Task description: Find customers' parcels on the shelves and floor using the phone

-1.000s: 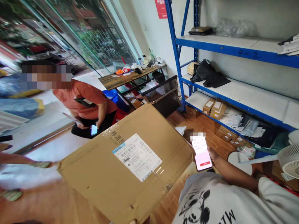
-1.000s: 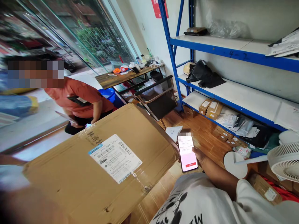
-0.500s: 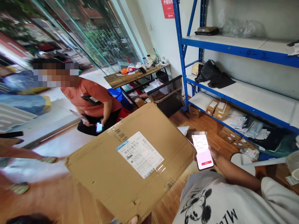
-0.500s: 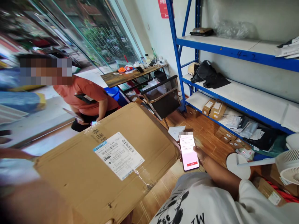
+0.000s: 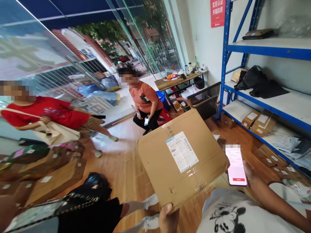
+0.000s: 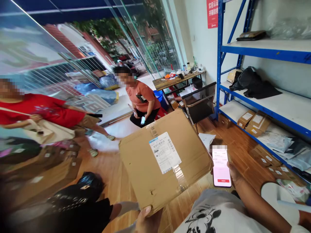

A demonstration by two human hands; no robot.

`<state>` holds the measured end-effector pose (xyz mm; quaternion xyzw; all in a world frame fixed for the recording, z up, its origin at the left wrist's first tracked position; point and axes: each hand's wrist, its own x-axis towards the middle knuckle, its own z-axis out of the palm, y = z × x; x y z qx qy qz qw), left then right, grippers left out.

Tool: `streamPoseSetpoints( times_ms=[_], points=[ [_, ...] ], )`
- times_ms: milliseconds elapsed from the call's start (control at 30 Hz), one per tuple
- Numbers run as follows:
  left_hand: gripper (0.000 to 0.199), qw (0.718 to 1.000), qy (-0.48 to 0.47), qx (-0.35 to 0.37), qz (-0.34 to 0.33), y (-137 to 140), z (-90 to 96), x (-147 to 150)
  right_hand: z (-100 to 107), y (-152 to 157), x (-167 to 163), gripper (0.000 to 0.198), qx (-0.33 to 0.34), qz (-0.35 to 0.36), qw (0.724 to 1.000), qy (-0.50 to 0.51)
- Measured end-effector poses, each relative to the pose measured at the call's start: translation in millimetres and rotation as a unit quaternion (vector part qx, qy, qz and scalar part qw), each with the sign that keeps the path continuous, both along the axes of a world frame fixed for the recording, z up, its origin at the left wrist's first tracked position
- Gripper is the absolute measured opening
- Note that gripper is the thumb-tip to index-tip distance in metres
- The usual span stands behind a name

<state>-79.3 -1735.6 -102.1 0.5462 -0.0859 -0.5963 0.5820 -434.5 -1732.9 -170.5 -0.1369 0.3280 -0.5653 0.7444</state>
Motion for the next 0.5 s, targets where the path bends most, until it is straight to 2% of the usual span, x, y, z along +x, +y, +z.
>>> streamPoseSetpoints(
  times_ms=[133, 233, 333, 433, 500],
  points=[
    [0.068, 1.0, -0.015, 0.004, -0.011, -4.0, 5.4, 3.1, -4.8, -0.3, 6.2, 0.07, 0.011, 0.036, 0.999, -0.024],
    [0.063, 0.999, -0.039, 0.022, 0.009, -13.9, 17.4, -2.3, -9.4, -4.0, 14.7, 0.067, 0.036, 0.036, 0.997, -0.052],
    [0.053, 0.998, -0.042, 0.041, 0.028, -30.7, 26.8, -9.7, -5.0, -15.2, 22.8, 0.063, 0.053, 0.024, 0.998, -0.039],
    [0.04, 0.988, -0.06, 0.139, 0.013, -51.2, 21.1, -8.8, 7.4, -31.3, 18.5, 0.059, 0.071, -0.02, 0.997, -0.019],
    [0.038, 0.971, -0.1, 0.212, -0.032, -64.7, 3.5, -1.1, 14.8, -42.5, 6.8, 0.057, 0.083, -0.037, 0.996, -0.012]
  ],
)
